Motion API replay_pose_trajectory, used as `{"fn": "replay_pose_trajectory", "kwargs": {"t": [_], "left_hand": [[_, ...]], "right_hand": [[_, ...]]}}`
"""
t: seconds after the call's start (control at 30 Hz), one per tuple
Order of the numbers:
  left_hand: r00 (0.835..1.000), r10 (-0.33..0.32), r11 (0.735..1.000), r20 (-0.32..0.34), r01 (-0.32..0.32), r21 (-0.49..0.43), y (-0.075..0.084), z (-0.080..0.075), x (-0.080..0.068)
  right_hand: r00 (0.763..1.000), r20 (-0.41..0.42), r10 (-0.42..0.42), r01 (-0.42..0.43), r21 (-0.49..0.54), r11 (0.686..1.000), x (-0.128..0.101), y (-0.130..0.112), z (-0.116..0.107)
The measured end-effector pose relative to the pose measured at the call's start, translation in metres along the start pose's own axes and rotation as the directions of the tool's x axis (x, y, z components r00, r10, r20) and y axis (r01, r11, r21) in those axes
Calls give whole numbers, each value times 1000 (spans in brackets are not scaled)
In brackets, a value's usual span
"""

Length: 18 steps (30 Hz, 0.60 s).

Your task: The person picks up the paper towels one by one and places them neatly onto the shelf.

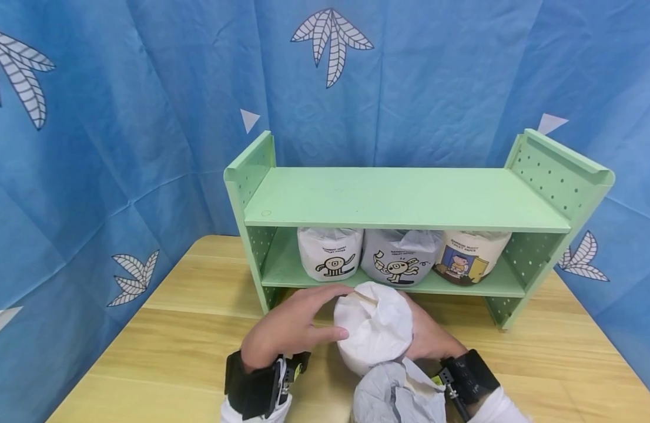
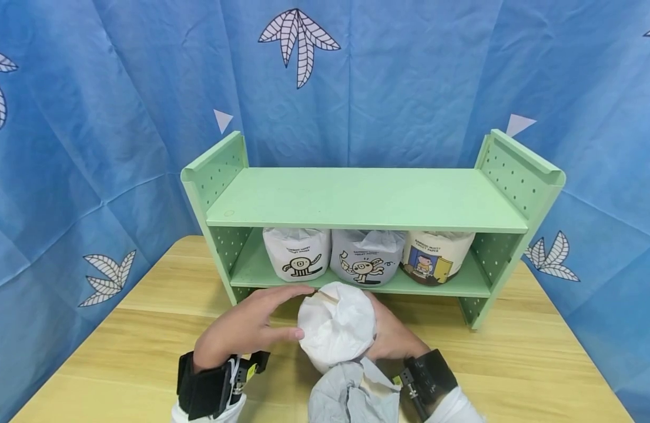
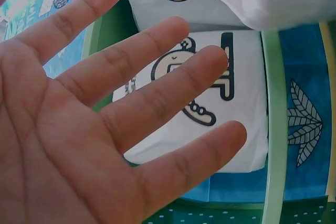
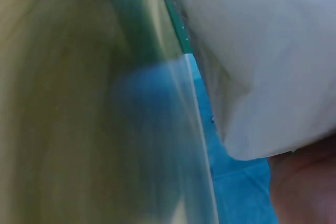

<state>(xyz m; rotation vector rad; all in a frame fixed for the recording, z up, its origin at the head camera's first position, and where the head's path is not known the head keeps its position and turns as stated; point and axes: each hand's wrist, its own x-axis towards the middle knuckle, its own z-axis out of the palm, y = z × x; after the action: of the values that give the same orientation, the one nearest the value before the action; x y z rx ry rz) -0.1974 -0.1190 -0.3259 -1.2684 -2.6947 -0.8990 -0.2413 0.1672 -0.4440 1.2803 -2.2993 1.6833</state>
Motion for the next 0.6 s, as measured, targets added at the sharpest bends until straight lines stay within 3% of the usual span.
{"fn": "replay_pose_trajectory", "kwargs": {"t": [0.33,0.6], "left_hand": [[998,-32,999,-52,30,-25,-6,-5,-8],[995,-76,997,-66,75,-16,-11,-8,-12]], "right_hand": [[998,-58,-3,0,-56,998,1,-15,-6],[995,-99,-19,18,-11,1000,1,-25,-10]]}}
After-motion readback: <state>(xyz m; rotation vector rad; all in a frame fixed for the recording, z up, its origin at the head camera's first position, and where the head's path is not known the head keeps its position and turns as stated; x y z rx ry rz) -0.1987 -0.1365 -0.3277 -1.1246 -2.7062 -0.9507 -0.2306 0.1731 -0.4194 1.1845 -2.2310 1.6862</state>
